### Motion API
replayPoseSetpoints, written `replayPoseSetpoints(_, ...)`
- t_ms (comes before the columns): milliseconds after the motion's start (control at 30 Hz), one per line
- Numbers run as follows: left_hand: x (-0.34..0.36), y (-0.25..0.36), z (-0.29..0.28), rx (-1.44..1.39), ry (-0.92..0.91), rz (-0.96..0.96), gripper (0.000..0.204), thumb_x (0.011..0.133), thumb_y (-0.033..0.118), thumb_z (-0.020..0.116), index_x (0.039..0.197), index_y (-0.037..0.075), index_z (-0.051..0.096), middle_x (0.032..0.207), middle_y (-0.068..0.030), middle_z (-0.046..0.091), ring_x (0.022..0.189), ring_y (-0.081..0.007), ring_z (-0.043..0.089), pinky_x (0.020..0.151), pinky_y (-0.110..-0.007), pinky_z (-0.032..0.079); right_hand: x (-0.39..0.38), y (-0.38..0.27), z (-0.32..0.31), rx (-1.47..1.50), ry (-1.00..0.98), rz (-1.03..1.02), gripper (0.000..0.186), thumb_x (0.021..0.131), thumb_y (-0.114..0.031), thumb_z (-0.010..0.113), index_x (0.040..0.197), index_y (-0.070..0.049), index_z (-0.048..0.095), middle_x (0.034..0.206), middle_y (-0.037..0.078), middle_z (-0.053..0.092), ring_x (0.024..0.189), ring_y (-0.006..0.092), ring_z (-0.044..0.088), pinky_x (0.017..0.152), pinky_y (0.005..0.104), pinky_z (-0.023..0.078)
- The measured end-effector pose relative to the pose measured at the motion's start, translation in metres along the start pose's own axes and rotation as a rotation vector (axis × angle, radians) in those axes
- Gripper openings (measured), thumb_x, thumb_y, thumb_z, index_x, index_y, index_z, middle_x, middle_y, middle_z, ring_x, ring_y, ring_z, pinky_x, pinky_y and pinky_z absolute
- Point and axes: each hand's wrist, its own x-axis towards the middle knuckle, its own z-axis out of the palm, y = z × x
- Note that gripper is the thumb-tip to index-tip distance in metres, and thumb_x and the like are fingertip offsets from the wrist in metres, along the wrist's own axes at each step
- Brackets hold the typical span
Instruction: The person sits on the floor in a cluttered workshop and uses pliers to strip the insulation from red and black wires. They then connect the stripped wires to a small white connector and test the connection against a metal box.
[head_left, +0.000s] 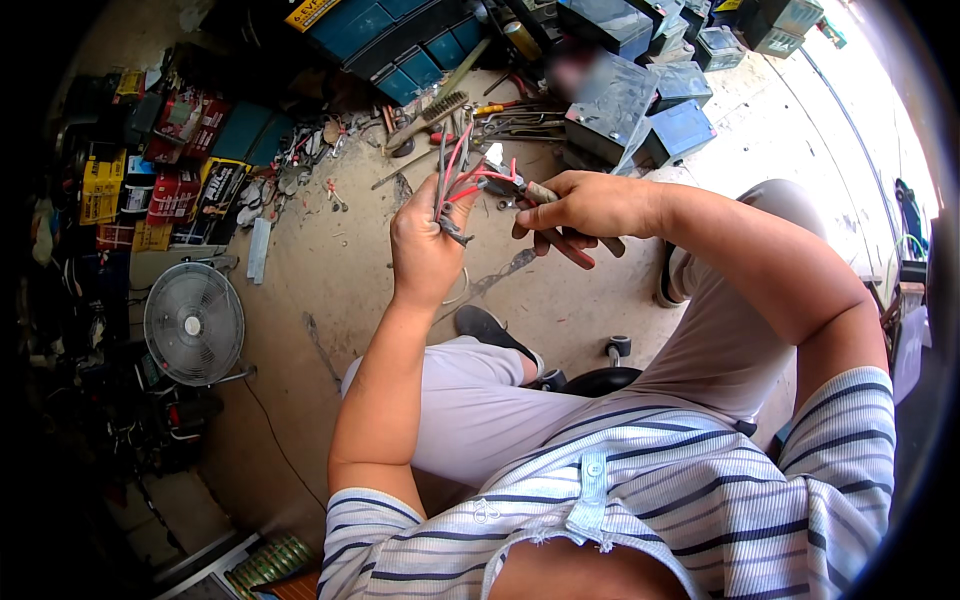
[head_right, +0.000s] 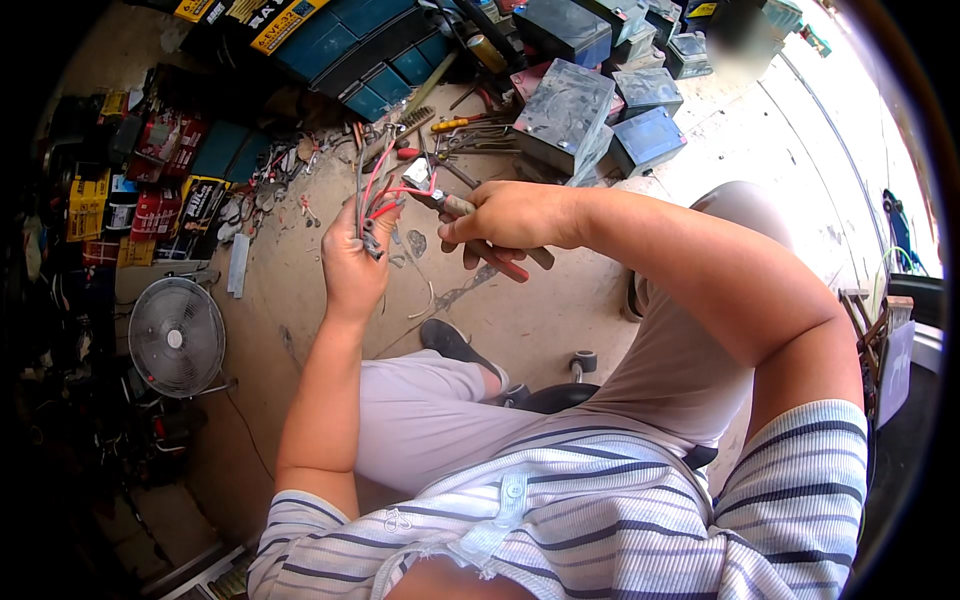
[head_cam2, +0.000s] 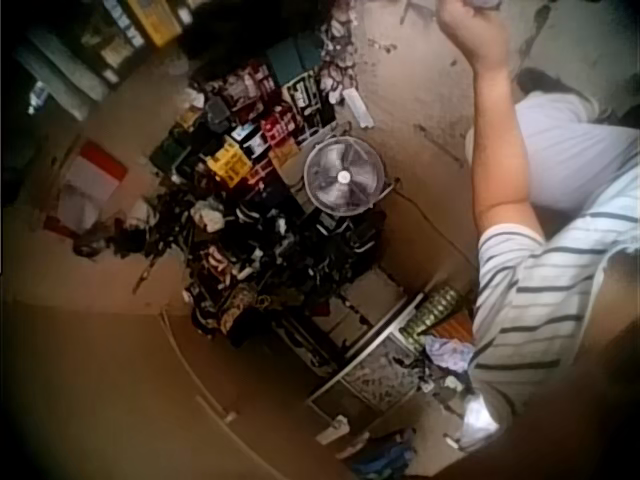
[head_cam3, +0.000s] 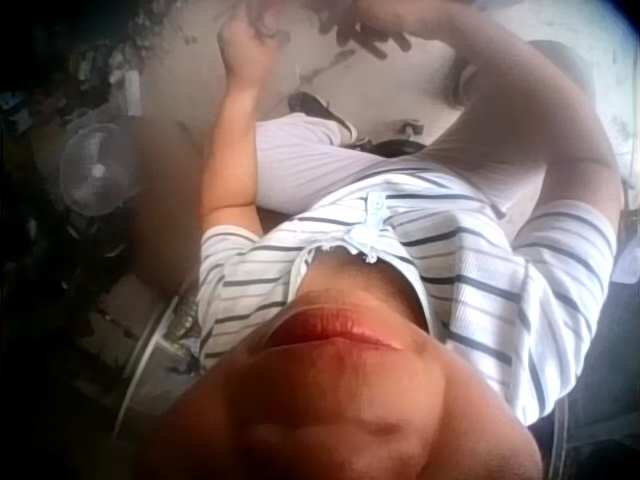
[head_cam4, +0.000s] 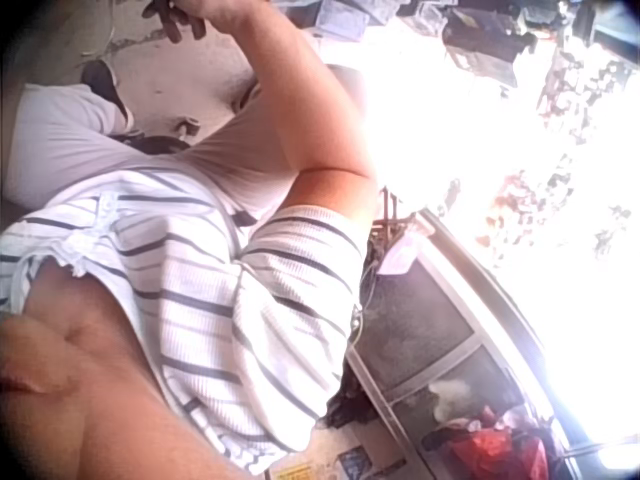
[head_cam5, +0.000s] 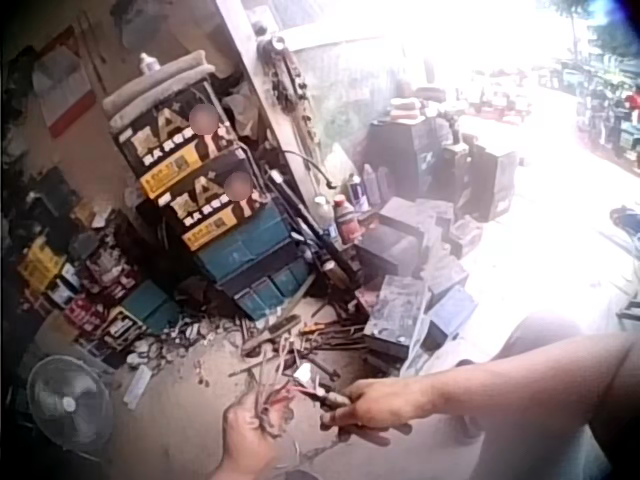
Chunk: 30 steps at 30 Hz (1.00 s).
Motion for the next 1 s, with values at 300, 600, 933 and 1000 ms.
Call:
replayPoseSetpoints(300,0.000,0.001,-0.001,0.015,-0.006,-0.005,0.020,0.089,0.007,0.062,0.108,0.002,0.063,0.077,-0.0056,0.064,0.069,-0.0116,0.057,0.064,-0.025,0.046,-0.001,-0.001,-0.001,-0.023,0.016,-0.001,0.034,0.093,-0.031,0.054,0.105,-0.001,0.064,0.081,0.008,0.065,0.051,0.0081,0.050,0.050,0.0242,0.040)
replayPoseSetpoints(600,0.000,-0.001,-0.001,0.044,-0.004,0.002,0.022,0.089,0.007,0.062,0.111,0.002,0.063,0.080,-0.0056,0.065,0.070,-0.0115,0.057,0.065,-0.026,0.046,0.001,0.000,-0.004,-0.041,0.013,-0.002,0.034,0.094,-0.034,0.055,0.105,-0.003,0.064,0.080,0.003,0.066,0.054,0.0075,0.049,0.051,0.0238,0.038)
replayPoseSetpoints(933,0.002,0.004,-0.001,0.002,0.025,-0.034,0.014,0.087,0.013,0.063,0.096,0.002,0.063,0.075,-0.0165,0.064,0.068,-0.0318,0.062,0.061,-0.035,0.047,0.001,-0.001,-0.005,-0.042,0.028,-0.010,0.038,0.093,-0.037,0.055,0.105,-0.002,0.064,0.081,0.004,0.066,0.047,0.0081,0.047,0.048,0.0226,0.036)
replayPoseSetpoints(1000,0.002,0.003,-0.001,0.020,0.031,-0.022,0.014,0.088,0.013,0.063,0.095,0.002,0.063,0.075,-0.0166,0.064,0.067,-0.0313,0.062,0.060,-0.035,0.047,0.001,0.000,-0.006,-0.047,0.024,-0.013,0.039,0.094,-0.038,0.054,0.102,-0.002,0.065,0.080,0.005,0.065,0.048,0.0082,0.047,0.049,0.0234,0.037)
